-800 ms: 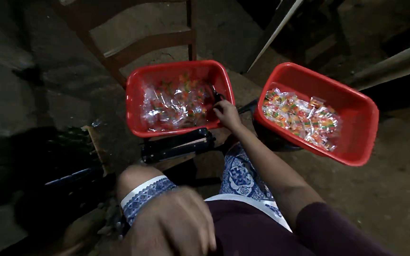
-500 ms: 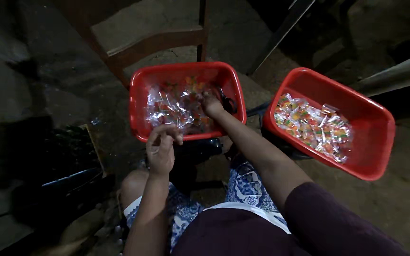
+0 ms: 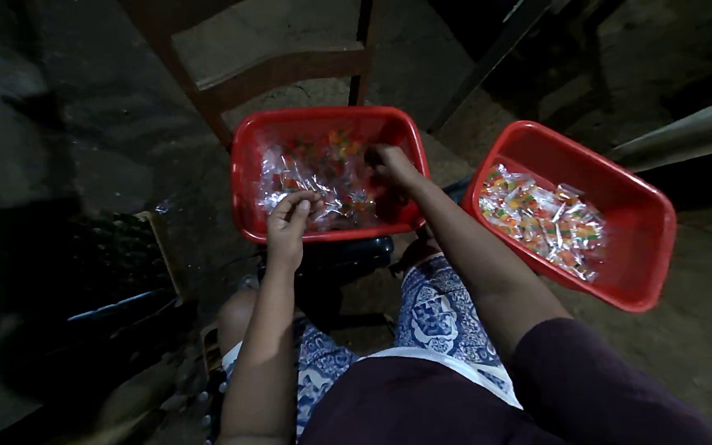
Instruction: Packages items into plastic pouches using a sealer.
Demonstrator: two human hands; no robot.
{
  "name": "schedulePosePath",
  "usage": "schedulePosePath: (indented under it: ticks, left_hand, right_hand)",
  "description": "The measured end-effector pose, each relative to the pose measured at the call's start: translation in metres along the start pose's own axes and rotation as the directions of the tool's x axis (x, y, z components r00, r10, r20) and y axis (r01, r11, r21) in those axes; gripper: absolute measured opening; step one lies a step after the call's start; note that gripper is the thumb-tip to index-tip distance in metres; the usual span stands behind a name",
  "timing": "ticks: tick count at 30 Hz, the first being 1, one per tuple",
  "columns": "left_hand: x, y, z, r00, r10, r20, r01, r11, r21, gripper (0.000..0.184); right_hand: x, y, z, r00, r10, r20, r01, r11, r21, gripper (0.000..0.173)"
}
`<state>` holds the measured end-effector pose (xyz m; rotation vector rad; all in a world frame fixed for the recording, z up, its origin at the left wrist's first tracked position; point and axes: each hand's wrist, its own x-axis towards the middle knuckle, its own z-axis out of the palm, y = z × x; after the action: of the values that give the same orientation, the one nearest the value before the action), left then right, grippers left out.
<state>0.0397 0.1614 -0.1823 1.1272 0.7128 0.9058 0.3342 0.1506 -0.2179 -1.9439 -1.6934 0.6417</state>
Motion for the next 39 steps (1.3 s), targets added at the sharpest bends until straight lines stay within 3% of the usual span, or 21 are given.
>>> schedulePosePath:
  ticks: [4,6,10,12,14,19,23,27,32,35,37,39]
  left_hand:
    - [-0.002,0.003,0.005,0.997,-0.078,-0.027,0.078,0.997,0.004,0.033]
    - [-0.009,0.011,0.014,0.99,-0.142,0.004,0.142,0.985,-0.103,0.038]
    - [-0.041,0.038,0.043,0.97,-0.217,0.111,0.243,0.834,-0.496,0.026]
    - [-0.06,0.056,0.057,0.96,-0.265,0.086,0.262,0.756,-0.6,0.029]
    - [-0.078,0.068,0.065,0.947,-0.317,0.044,0.277,0.743,-0.609,0.027]
    - [-0.116,0.081,0.077,0.942,-0.33,-0.06,0.244,0.797,-0.552,0.022]
    - [-0.142,0.081,0.085,0.953,-0.268,-0.142,0.166,0.853,-0.494,0.018]
    - [-0.163,0.074,0.093,0.971,-0.164,-0.174,0.078,0.903,-0.422,0.019]
    - [-0.177,0.076,0.105,0.963,-0.176,-0.205,0.077,0.906,-0.416,0.015]
    - [-0.182,0.082,0.108,0.961,-0.216,-0.173,0.116,0.881,-0.458,0.016]
    - [-0.185,0.087,0.104,0.96,-0.27,-0.08,0.197,0.847,-0.493,0.02]
    - [-0.188,0.089,0.096,0.941,-0.33,0.078,0.318,0.779,-0.54,0.026]
  right_hand:
    - [-0.025,-0.051,-0.02,0.98,-0.148,-0.133,0.192,0.874,0.446,0.016]
    - [-0.04,-0.079,-0.028,0.949,-0.249,-0.193,0.315,0.767,0.56,0.012]
    - [-0.071,-0.128,-0.039,0.892,-0.402,-0.206,0.438,0.658,0.613,0.01]
    - [-0.084,-0.139,-0.045,0.866,-0.469,-0.175,0.47,0.642,0.606,0.011]
    - [-0.099,-0.147,-0.049,0.845,-0.507,-0.17,0.494,0.62,0.609,0.011]
    - [-0.153,-0.166,-0.051,0.895,-0.392,-0.213,0.43,0.629,0.648,0.015]
    - [-0.194,-0.179,-0.034,0.935,-0.183,-0.305,0.348,0.648,0.678,0.053]
    - [-0.223,-0.199,-0.026,0.943,-0.052,-0.33,0.263,0.722,0.639,0.049]
    - [-0.245,-0.207,-0.033,0.946,-0.083,-0.314,0.259,0.778,0.572,0.047]
    - [-0.253,-0.203,-0.038,0.935,-0.129,-0.332,0.33,0.662,0.673,0.045]
    - [-0.253,-0.192,-0.042,0.923,-0.174,-0.344,0.378,0.577,0.724,0.042]
    - [-0.252,-0.181,-0.046,0.921,-0.247,-0.302,0.39,0.565,0.727,0.043]
